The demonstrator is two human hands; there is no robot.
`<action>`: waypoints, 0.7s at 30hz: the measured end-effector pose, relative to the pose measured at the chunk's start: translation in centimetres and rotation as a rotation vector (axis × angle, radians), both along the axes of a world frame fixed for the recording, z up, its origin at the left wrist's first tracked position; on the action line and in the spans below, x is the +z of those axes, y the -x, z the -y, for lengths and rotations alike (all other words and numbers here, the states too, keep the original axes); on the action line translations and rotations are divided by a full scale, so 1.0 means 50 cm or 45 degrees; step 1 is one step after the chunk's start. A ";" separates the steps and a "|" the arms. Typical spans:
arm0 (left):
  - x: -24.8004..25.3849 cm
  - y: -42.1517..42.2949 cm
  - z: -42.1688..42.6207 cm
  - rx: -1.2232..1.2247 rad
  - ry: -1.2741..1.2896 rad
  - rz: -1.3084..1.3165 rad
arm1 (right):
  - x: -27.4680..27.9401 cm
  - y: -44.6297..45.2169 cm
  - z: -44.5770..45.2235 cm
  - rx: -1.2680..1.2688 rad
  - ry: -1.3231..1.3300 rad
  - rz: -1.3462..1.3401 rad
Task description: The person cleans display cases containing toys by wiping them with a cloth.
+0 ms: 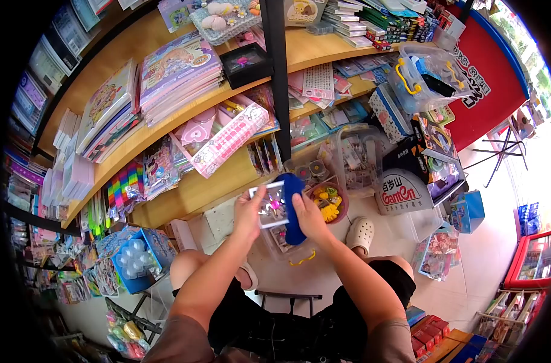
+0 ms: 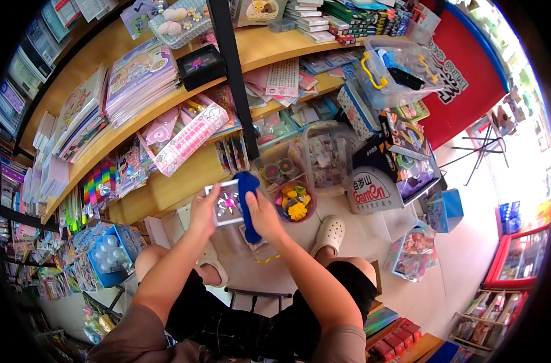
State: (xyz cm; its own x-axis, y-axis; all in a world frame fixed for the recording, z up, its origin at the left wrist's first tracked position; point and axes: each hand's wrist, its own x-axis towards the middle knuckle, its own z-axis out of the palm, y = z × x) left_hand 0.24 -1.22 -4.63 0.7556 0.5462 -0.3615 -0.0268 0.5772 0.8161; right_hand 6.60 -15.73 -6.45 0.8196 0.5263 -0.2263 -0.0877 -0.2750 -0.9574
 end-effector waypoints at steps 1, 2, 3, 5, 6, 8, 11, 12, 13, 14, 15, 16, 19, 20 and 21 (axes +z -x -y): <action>-0.001 -0.002 -0.009 0.032 0.005 0.020 | -0.003 0.014 0.001 0.025 0.089 0.005; 0.000 -0.006 -0.020 0.064 0.009 0.039 | -0.003 0.033 0.001 -0.001 0.159 0.058; 0.000 -0.009 -0.028 0.098 0.014 0.059 | 0.010 0.048 0.002 -0.025 0.230 0.112; 0.001 -0.011 -0.039 0.101 0.100 0.116 | 0.053 0.046 0.018 0.334 0.487 0.044; 0.009 -0.015 -0.051 0.090 0.173 0.131 | 0.066 0.043 0.021 0.512 0.613 0.014; 0.015 -0.025 -0.078 0.058 0.247 0.155 | 0.040 0.088 0.033 0.617 0.633 0.228; 0.015 -0.025 -0.092 0.019 0.259 0.159 | 0.051 0.073 0.040 0.390 0.701 0.111; 0.027 -0.025 -0.086 0.002 0.259 0.166 | 0.063 0.048 0.048 0.281 0.679 0.053; 0.032 -0.025 -0.079 0.001 0.257 0.149 | 0.072 0.021 0.057 0.170 0.654 -0.004; 0.036 -0.026 -0.073 -0.002 0.254 0.131 | 0.064 -0.004 0.069 0.044 0.518 -0.031; 0.040 -0.027 -0.067 -0.008 0.250 0.113 | 0.065 -0.024 0.073 -0.083 0.380 -0.059; 0.044 -0.024 -0.058 -0.014 0.225 0.122 | 0.067 -0.035 0.075 -0.238 0.110 0.002; 0.042 -0.019 -0.029 -0.054 0.182 0.124 | 0.119 -0.063 0.083 -0.372 -0.265 -0.071; 0.043 -0.018 -0.014 -0.087 0.176 0.123 | 0.123 -0.068 0.081 -0.323 -0.283 -0.054; 0.049 -0.016 0.004 -0.127 0.186 0.088 | 0.126 -0.069 0.079 -0.275 -0.302 -0.035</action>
State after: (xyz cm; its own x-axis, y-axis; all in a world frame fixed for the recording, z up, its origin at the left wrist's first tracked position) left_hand 1.03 -1.42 -2.18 0.8292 0.4130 -0.3767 -0.0167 0.6919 0.7218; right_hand 10.05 -19.66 -0.17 0.9136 0.3812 -0.1415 -0.1462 -0.0169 -0.9891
